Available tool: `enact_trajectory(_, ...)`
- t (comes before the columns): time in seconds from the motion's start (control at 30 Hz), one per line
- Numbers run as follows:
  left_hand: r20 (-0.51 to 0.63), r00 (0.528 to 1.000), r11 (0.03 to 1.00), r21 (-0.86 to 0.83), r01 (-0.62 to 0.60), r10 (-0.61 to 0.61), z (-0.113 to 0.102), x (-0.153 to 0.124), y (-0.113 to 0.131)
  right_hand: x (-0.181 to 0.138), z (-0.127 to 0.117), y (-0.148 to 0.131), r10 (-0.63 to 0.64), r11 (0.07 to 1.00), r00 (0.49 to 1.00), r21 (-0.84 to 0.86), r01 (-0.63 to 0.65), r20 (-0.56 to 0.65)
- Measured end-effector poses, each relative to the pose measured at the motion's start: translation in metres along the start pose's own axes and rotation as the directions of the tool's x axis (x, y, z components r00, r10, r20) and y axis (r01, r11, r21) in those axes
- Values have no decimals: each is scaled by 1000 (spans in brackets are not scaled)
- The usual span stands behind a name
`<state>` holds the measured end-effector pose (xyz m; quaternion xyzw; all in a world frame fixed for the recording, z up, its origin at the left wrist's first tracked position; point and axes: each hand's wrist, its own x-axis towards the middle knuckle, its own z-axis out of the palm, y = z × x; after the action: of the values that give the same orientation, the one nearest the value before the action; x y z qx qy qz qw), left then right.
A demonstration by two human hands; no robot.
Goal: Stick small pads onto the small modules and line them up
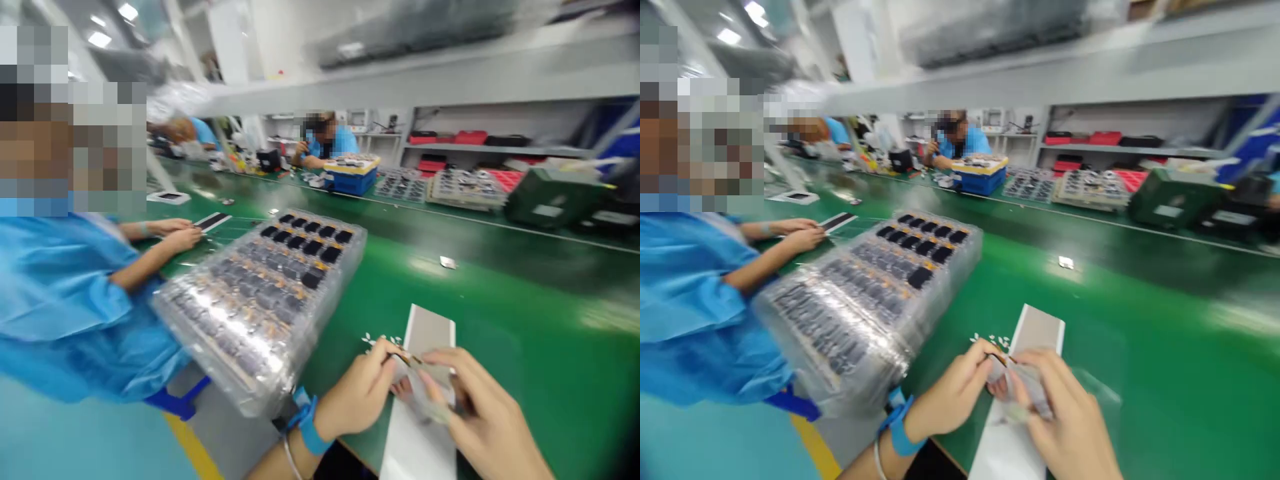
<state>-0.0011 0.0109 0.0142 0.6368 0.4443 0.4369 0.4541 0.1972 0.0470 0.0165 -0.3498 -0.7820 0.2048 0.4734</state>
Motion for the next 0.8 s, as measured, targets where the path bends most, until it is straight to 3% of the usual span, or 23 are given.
enact_trajectory(0.03, -1, 1000, 999, -29, 13, -13, 0, -2, -2, 5, 5, -8, -34, 997, 993, -68, 42, 117)
enact_trajectory(0.07, 2, 1000, 998, -58, 26, -26, 0, -3, -2, 9, 9, -14, -68, 991, 988, -106, 83, 136)
enact_trajectory(0.17, 16, 998, 990, -124, 69, -68, -3, -4, -3, 14, 19, -23, -58, 977, 989, -196, 84, 135)
enact_trajectory(0.3, 19, 994, 981, -162, 109, -107, -4, -8, -5, 7, 22, -29, -94, 976, 988, -185, 116, 124)
enact_trajectory(0.57, 2, 992, 988, -97, 123, -123, -5, -9, -7, 3, 26, -28, -173, 901, 980, -385, 199, 103)
enact_trajectory(0.8, 0, 996, 996, 25, 88, -88, -7, -8, -2, 1, 30, -29, -147, 896, 977, -398, 197, 153)
